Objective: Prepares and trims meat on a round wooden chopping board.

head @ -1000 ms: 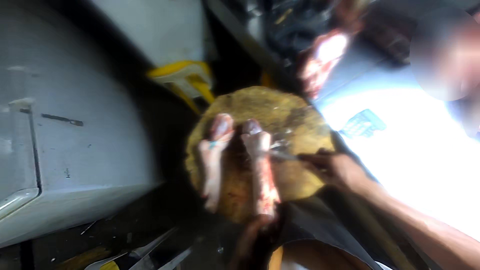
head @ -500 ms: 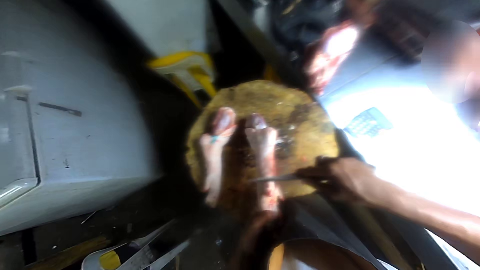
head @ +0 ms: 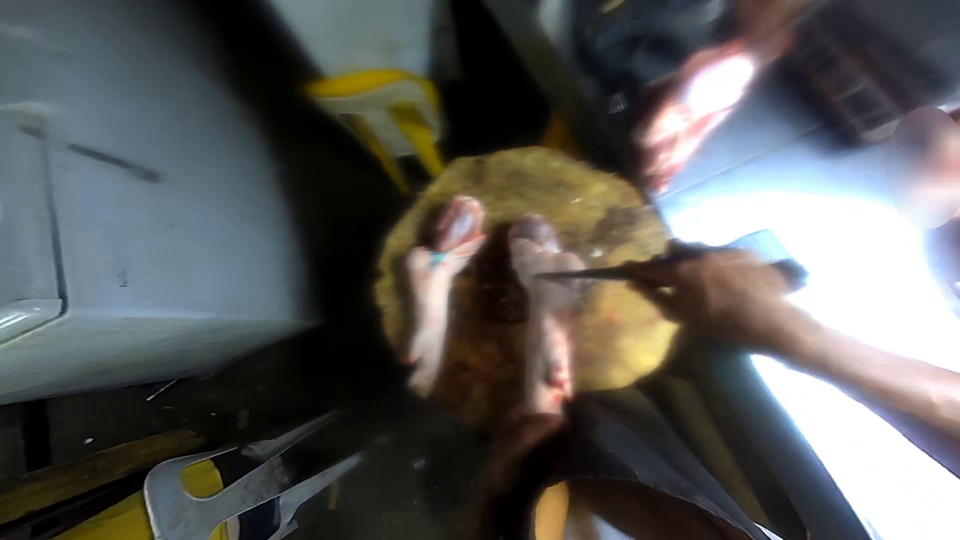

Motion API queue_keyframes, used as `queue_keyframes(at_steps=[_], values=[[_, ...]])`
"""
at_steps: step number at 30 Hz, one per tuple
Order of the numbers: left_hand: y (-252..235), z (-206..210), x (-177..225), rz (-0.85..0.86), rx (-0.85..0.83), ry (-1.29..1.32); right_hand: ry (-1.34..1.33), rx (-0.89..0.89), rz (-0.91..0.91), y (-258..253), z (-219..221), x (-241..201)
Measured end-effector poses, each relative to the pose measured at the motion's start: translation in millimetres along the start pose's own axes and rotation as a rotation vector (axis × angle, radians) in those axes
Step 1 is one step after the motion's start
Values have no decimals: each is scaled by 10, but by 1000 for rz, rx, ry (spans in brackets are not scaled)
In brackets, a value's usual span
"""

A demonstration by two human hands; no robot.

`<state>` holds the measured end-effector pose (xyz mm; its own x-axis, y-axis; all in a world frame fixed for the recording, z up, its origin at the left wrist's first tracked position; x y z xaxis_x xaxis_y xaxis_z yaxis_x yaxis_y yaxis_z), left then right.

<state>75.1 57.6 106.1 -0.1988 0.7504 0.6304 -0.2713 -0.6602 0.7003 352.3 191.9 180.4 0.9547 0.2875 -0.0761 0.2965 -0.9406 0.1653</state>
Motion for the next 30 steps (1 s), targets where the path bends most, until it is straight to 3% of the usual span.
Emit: queue_keyframes(at_steps=[6,12,18,23,30], values=[[0,-13,-33,36,-6,78,-42,-136,-240,346,-201,-405],[16,26,19,17,-20,71,61,-56,-97,62,-143,-135],[-23,-27,-44,72,-77,108,-16,-118,-329,399,-245,-465],[-5,41,45,15,-24,-6,98,-83,-133,85,-173,-260],[-10,-5,63,125,-46,-87,37,-185,-356,316,-331,-611]])
Point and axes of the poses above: each hand's wrist, its own y-axis away from the middle knuckle, its own z-axis out of the palm, x = y × z, the point moved 2 cm from there along -y, towards the middle knuckle, and after that the axes turned 6 degrees about x, right-handed, at the moved point
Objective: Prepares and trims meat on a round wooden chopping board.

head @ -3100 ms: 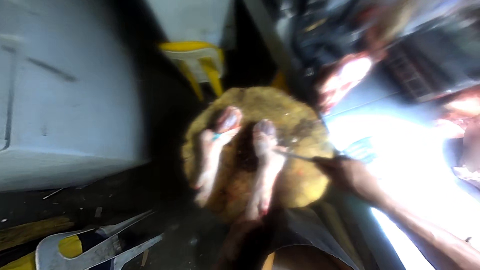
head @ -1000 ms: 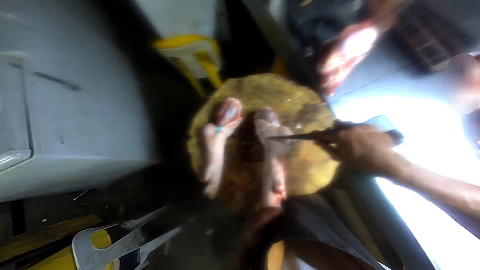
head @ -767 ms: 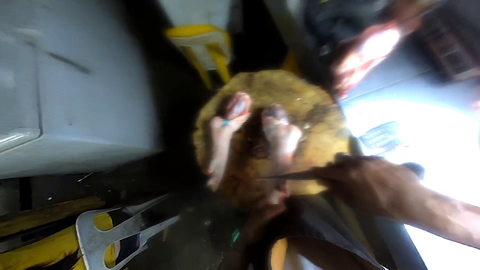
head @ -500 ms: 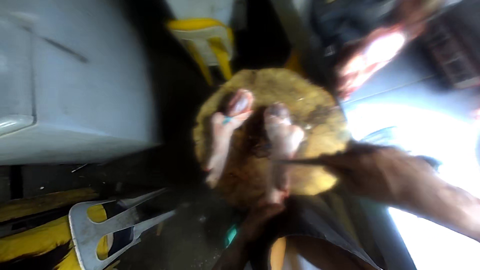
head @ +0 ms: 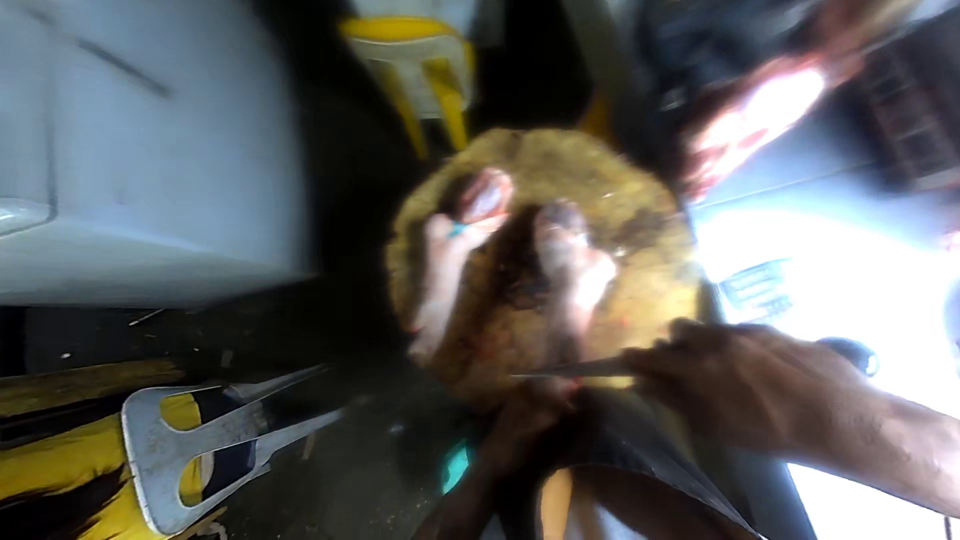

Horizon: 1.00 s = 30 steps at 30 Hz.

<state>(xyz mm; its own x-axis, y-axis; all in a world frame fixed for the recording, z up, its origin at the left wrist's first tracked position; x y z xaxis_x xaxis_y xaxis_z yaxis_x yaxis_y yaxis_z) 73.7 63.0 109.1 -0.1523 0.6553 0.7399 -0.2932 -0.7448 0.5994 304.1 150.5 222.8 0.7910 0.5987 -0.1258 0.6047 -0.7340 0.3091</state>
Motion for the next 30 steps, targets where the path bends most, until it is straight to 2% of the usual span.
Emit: queue_keyframes(at_steps=[4,8,12,22,26,30], values=[[4,43,28,-114,65,81,82,74,65,-31,-24,102],[21,29,22,-9,44,50,28,87,-37,95,-23,13],[28,49,10,-93,45,176,81,118,9,83,-1,104],[12,6,-78,-39,7,242,-2,90,-52,145,-30,105],[-1,11,-96,-57,-14,275,34,117,4,123,-15,148],[1,3,-96,-59,-8,279,-20,70,-19,179,-42,95]])
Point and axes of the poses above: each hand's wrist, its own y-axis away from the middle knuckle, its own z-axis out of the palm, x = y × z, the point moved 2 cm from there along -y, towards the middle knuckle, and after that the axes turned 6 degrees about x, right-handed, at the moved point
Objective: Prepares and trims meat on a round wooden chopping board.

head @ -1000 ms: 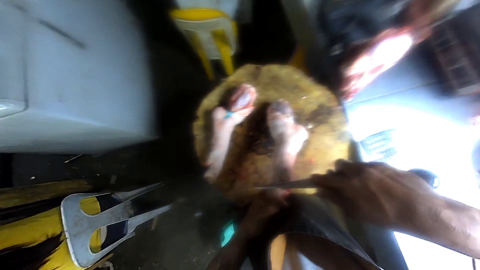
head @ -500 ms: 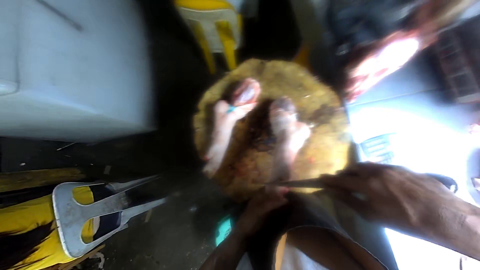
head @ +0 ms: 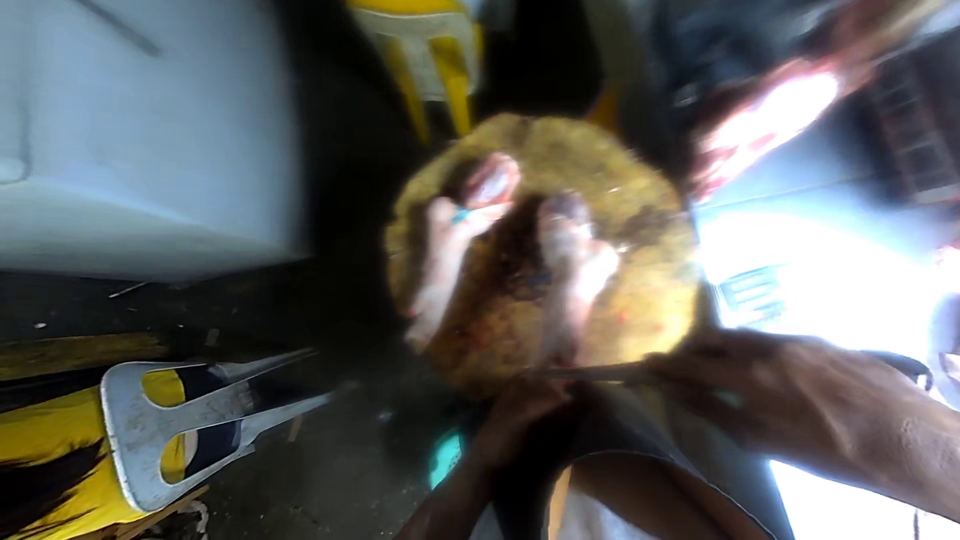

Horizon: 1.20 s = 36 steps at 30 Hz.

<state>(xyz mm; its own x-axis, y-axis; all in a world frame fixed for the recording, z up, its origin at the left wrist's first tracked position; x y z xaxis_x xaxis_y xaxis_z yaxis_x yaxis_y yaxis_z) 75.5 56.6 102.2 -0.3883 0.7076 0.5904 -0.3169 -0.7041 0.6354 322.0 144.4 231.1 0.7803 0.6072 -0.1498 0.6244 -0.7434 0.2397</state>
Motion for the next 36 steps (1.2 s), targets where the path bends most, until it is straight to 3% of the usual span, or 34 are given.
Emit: queue_keyframes(at_steps=[15,24,29,34,36], values=[[7,-9,-16,-14,21,-8,49,36,-52,30,-29,-85],[2,3,-6,-22,45,18,41,45,12,-14,53,-29],[11,14,-13,-7,56,3,108,62,138,-147,118,141],[15,27,25,-44,87,-15,47,57,23,-53,104,-51],[2,22,-2,-35,81,-18,28,26,61,-127,163,40]])
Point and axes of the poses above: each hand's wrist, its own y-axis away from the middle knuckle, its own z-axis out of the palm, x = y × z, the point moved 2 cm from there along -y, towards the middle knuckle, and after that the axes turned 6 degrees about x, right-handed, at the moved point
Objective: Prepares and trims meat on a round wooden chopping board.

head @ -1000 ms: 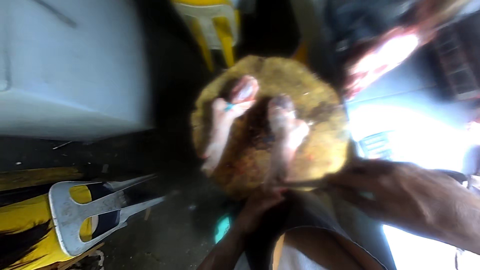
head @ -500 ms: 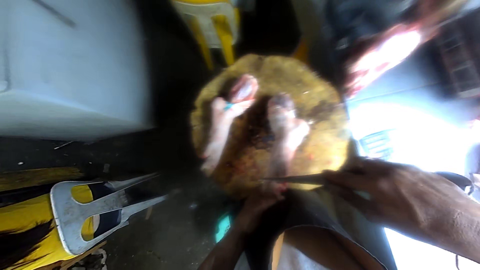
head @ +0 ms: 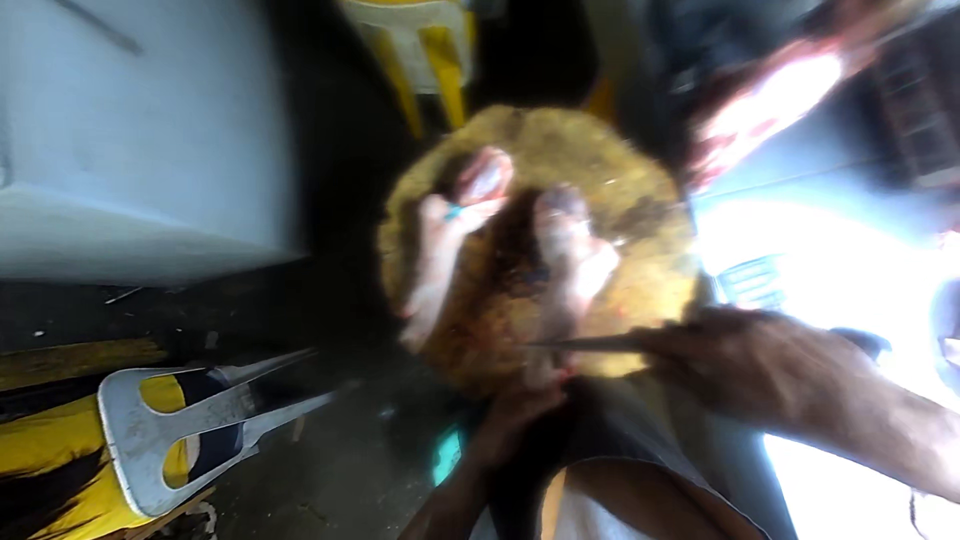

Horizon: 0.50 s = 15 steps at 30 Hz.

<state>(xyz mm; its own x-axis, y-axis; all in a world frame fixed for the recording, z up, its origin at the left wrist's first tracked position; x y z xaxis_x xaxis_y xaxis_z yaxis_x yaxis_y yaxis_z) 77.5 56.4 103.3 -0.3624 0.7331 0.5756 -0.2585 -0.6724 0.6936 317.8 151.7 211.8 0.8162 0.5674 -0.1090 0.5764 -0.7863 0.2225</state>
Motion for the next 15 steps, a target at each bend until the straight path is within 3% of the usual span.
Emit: queue_keyframes(at_steps=[7,15], values=[[-9,-15,26,-34,27,-58,-11,-36,291,-516,288,706],[20,5,152,-117,81,-48,-24,175,356,-1087,634,1357]])
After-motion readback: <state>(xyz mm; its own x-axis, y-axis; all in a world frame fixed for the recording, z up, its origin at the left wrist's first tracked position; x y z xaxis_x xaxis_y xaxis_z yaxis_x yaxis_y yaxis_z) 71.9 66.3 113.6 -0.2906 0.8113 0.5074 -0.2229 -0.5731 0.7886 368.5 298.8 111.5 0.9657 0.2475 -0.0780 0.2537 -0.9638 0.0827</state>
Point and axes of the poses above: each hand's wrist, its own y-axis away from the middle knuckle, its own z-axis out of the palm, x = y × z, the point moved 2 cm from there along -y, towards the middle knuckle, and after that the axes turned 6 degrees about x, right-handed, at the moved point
